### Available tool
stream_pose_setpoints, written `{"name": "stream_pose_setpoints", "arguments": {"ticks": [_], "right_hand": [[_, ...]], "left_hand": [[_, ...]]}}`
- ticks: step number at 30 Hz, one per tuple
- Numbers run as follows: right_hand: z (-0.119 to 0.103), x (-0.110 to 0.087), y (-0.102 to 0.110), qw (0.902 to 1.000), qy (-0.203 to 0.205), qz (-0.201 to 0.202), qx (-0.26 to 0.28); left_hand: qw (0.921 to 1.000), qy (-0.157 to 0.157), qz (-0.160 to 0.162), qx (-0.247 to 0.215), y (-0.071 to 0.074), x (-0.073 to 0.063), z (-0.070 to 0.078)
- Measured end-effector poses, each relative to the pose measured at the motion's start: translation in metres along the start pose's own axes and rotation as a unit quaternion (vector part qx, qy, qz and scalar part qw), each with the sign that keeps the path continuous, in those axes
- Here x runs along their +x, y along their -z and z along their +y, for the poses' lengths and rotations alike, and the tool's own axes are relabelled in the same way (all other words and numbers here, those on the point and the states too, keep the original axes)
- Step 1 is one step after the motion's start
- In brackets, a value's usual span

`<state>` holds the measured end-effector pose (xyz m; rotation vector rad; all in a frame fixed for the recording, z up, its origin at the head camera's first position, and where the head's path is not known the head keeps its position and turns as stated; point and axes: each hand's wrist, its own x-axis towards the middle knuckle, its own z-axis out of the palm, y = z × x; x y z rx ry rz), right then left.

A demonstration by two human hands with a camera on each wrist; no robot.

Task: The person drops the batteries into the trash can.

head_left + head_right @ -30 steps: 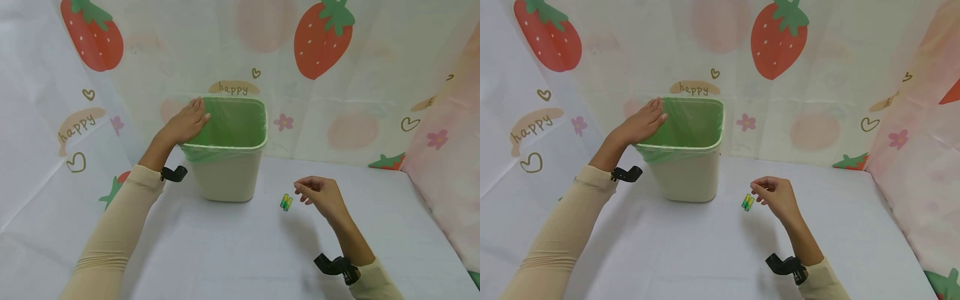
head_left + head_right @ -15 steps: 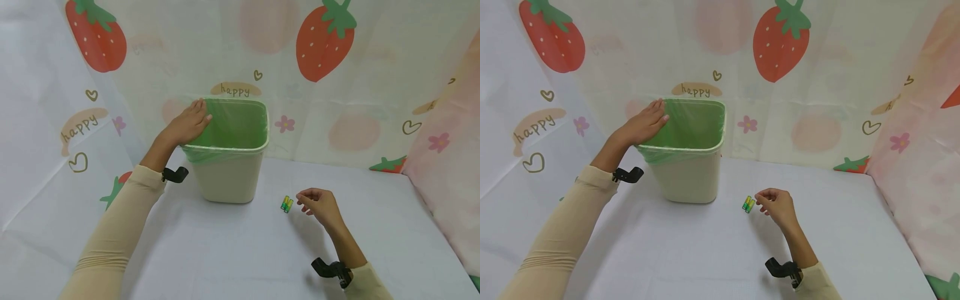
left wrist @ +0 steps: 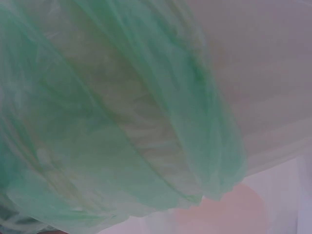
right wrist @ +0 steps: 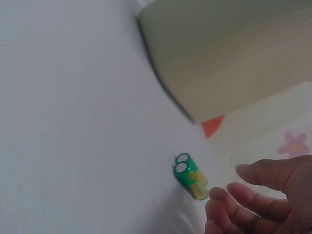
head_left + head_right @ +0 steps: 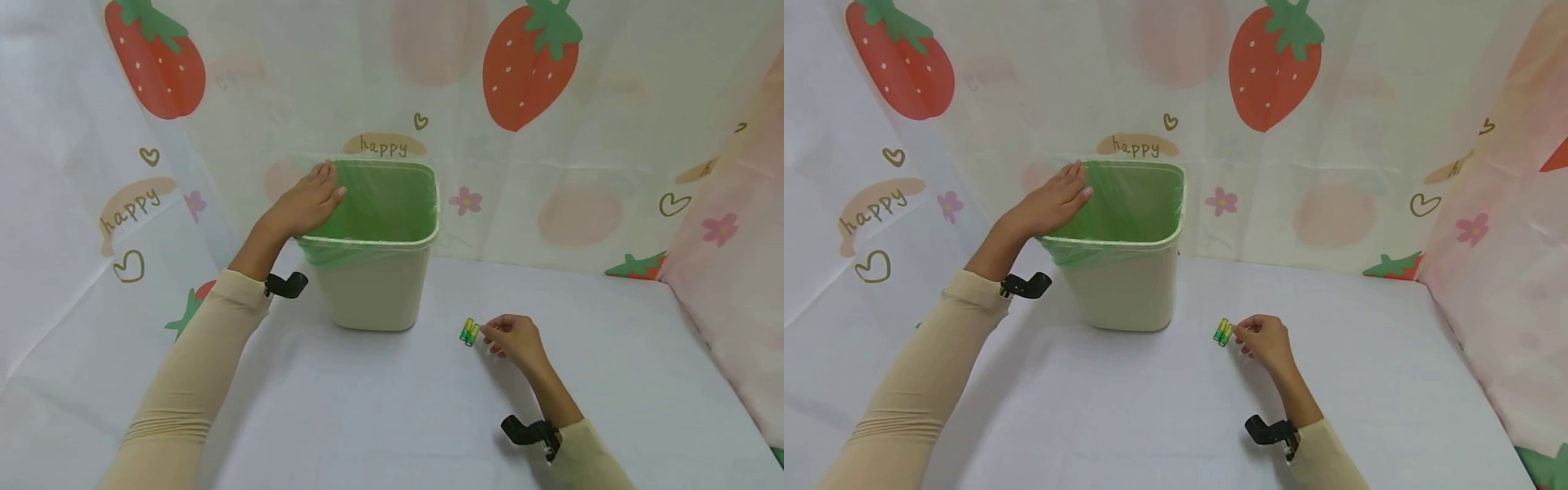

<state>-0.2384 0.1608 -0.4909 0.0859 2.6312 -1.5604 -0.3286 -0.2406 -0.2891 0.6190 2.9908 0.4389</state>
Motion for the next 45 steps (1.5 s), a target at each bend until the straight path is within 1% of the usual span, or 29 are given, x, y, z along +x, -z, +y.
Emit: {"name": "stream_pose_setpoints", "arguments": {"ticks": [4, 8, 14, 17, 20, 25, 29, 34, 37, 45], "right_hand": [[0.003, 0.004, -0.004, 0.9997, -0.010, 0.004, -0.022], [0.007, 0.009, -0.007, 0.9990, -0.018, -0.001, -0.042], [0.010, 0.013, -0.010, 0.9982, -0.025, -0.005, -0.055], [0.010, 0.014, -0.011, 0.9975, -0.030, -0.007, -0.063], [0.008, 0.015, -0.013, 0.9959, -0.034, -0.008, -0.083], [0.005, 0.014, -0.015, 0.9922, -0.044, 0.002, -0.116], [0.004, 0.014, -0.017, 0.9886, -0.044, 0.010, -0.144], [0.001, 0.012, -0.019, 0.9835, -0.023, 0.010, -0.179], [0.000, 0.011, -0.019, 0.9821, -0.016, 0.006, -0.188], [0.002, 0.013, -0.017, 0.9797, -0.029, -0.018, -0.198]], "left_hand": [[1.0000, -0.002, 0.001, 0.001, 0.001, 0.000, 0.001], [1.0000, -0.003, 0.002, 0.002, 0.000, 0.000, 0.001], [1.0000, 0.001, 0.000, 0.001, 0.000, 0.000, 0.001], [1.0000, 0.002, -0.001, 0.000, -0.001, 0.000, 0.000], [1.0000, 0.001, 0.000, 0.002, -0.001, 0.001, 0.000], [1.0000, -0.001, 0.001, 0.004, -0.001, 0.000, 0.000], [1.0000, -0.002, 0.000, 0.005, 0.000, -0.002, 0.001], [1.0000, -0.003, 0.000, 0.004, 0.002, -0.003, 0.003], [1.0000, -0.002, 0.001, 0.004, 0.003, -0.003, 0.003], [1.0000, 0.000, -0.002, 0.003, 0.002, -0.004, 0.004]]}}
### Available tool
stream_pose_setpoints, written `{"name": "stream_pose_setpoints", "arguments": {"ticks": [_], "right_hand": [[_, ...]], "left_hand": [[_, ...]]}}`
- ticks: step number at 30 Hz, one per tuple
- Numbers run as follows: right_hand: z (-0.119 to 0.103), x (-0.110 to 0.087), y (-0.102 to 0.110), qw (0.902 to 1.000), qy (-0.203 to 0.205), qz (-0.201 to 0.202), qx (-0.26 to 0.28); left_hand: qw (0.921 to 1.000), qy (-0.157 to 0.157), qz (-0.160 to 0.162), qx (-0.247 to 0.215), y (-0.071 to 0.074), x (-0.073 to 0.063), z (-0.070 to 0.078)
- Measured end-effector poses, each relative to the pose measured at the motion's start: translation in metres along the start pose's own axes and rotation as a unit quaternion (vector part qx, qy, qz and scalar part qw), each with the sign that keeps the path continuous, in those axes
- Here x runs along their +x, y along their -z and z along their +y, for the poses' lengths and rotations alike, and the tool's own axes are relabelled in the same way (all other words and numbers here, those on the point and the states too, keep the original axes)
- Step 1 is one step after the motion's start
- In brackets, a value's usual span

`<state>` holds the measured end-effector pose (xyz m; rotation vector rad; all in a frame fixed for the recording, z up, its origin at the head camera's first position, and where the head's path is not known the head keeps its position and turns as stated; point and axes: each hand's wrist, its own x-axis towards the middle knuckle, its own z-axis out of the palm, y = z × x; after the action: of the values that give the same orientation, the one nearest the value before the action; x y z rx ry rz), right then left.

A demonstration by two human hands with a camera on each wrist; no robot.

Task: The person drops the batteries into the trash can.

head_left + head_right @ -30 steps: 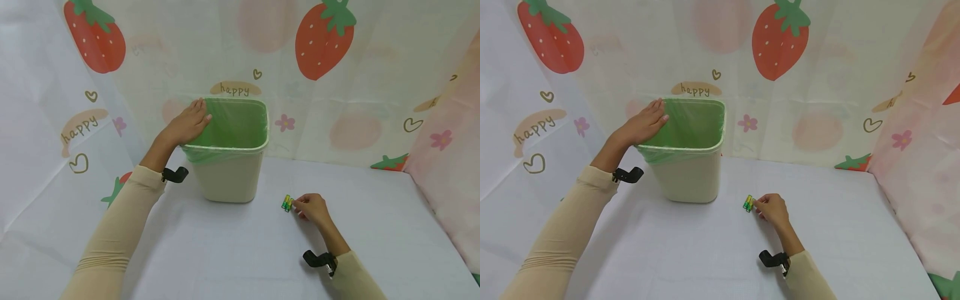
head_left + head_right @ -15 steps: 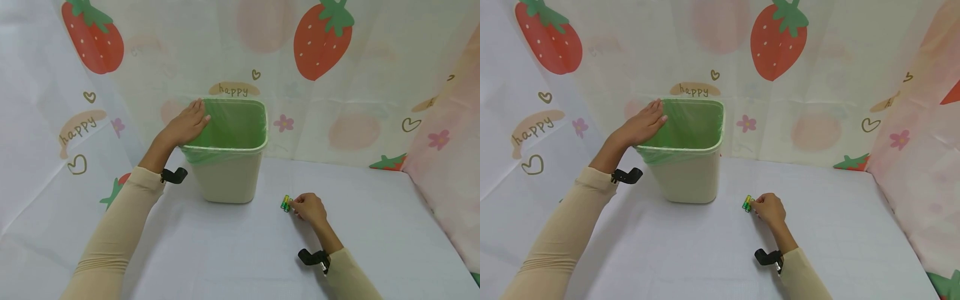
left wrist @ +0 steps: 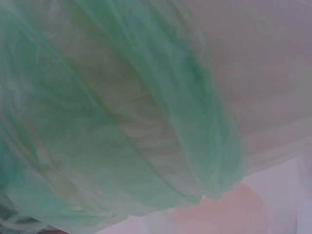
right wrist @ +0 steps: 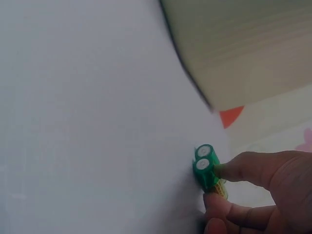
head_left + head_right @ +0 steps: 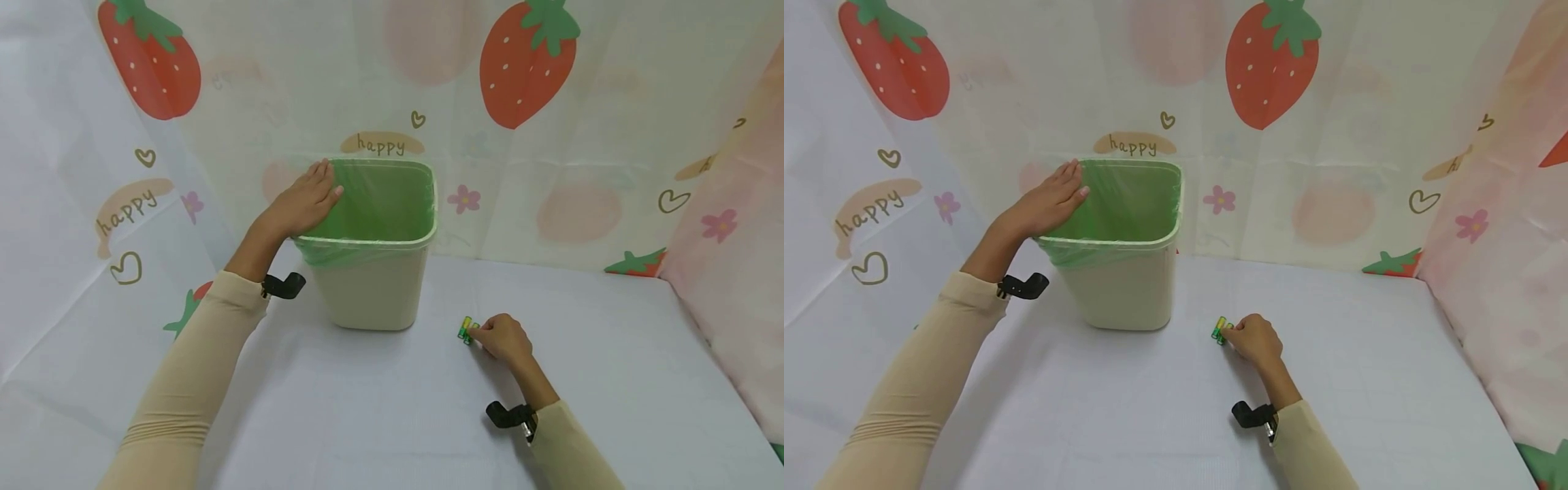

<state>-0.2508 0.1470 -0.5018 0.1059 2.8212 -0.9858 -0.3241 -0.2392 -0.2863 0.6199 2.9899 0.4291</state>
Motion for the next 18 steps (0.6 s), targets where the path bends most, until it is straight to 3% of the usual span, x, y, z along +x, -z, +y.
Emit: {"name": "stream_pose_setpoints", "arguments": {"ticks": [18], "right_hand": [[0.0037, 0.0017, 0.0012, 0.9998, 0.018, -0.009, -0.001]], "left_hand": [[1.0000, -0.001, 0.001, -0.002, -0.0007, 0.0008, -0.0006]]}}
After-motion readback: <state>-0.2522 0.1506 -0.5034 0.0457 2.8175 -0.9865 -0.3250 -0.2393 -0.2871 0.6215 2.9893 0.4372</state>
